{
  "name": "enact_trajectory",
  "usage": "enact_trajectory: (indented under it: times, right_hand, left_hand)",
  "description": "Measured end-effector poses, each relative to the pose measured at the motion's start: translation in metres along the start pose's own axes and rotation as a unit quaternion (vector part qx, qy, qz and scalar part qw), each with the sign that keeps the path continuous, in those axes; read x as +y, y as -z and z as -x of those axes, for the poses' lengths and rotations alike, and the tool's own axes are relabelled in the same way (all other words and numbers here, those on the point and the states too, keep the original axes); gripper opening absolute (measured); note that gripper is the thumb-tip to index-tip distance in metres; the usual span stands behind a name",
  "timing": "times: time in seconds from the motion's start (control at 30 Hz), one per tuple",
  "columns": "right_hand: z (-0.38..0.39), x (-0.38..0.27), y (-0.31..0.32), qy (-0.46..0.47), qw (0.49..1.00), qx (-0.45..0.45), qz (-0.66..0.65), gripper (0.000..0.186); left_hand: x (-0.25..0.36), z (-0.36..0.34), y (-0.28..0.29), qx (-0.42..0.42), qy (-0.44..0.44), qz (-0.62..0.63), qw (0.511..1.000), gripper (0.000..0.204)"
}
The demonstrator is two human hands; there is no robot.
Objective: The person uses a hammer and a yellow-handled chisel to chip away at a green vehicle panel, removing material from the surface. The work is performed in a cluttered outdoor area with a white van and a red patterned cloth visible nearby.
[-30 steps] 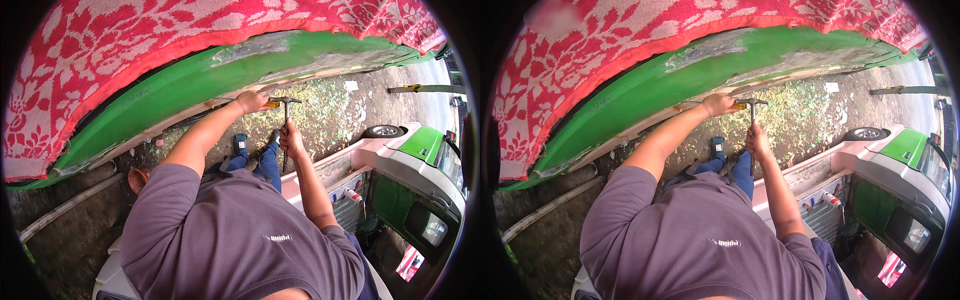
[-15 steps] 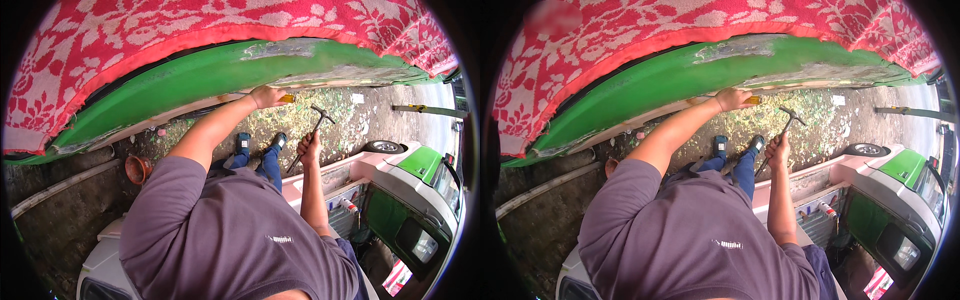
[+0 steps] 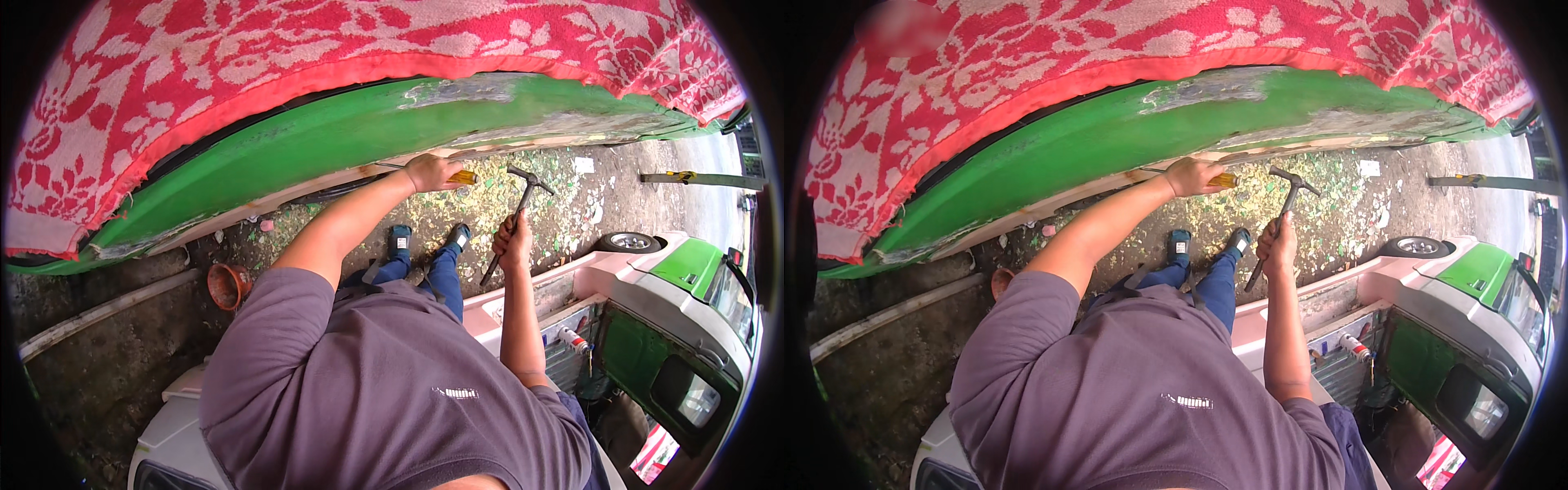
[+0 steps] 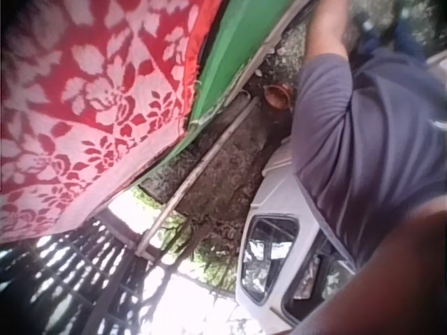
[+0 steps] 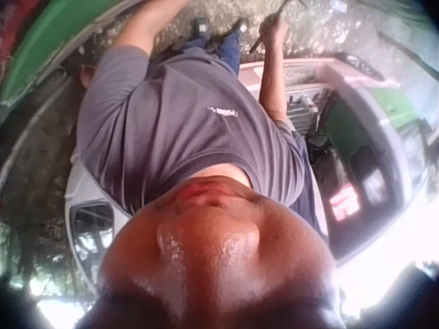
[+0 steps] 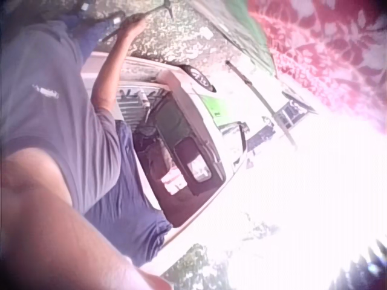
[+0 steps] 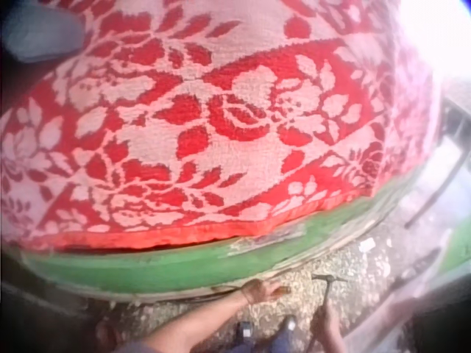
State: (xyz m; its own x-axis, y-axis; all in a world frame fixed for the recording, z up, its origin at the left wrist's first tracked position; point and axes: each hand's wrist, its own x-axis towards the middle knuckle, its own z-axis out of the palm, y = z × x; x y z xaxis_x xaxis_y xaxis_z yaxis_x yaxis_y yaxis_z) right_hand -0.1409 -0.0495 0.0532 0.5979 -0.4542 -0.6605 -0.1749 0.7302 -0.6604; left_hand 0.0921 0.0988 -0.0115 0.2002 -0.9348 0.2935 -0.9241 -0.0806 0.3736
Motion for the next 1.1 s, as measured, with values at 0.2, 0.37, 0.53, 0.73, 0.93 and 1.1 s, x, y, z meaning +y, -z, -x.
enact_trajectory:
  times: [0.2,0.37,0.53,0.73,0.93,1.1]
  right_hand:
    - [0.003,-0.002,0.004,-0.007,1.0,0.01,-0.009,0.05]
    - [0.005,-0.007,0.012,-0.01,1.0,0.008,0.001,0.049]
    - [0.005,-0.012,0.007,-0.023,1.0,-0.004,0.012,0.049]
    - [0.011,-0.03,-0.009,-0.014,0.999,-0.014,0.047,0.047]
    - [0.014,-0.056,-0.02,-0.02,0.995,-0.061,0.073,0.046]
    - [0.002,-0.085,-0.021,-0.023,0.989,-0.106,0.104,0.047]
  left_hand:
    - [0.013,-0.007,0.004,-0.006,-0.012,0.039,0.999,0.035]
    - [0.024,0.003,0.03,0.064,-0.001,0.051,0.997,0.036]
    - [0.031,0.023,0.059,0.155,0.046,0.111,0.981,0.02]
    - [0.044,0.051,0.068,0.163,0.09,0.179,0.966,0.023]
    - [0.059,0.066,0.076,0.159,0.166,0.047,0.972,0.036]
    - [0.069,0.086,0.098,0.205,0.286,-0.032,0.936,0.037]
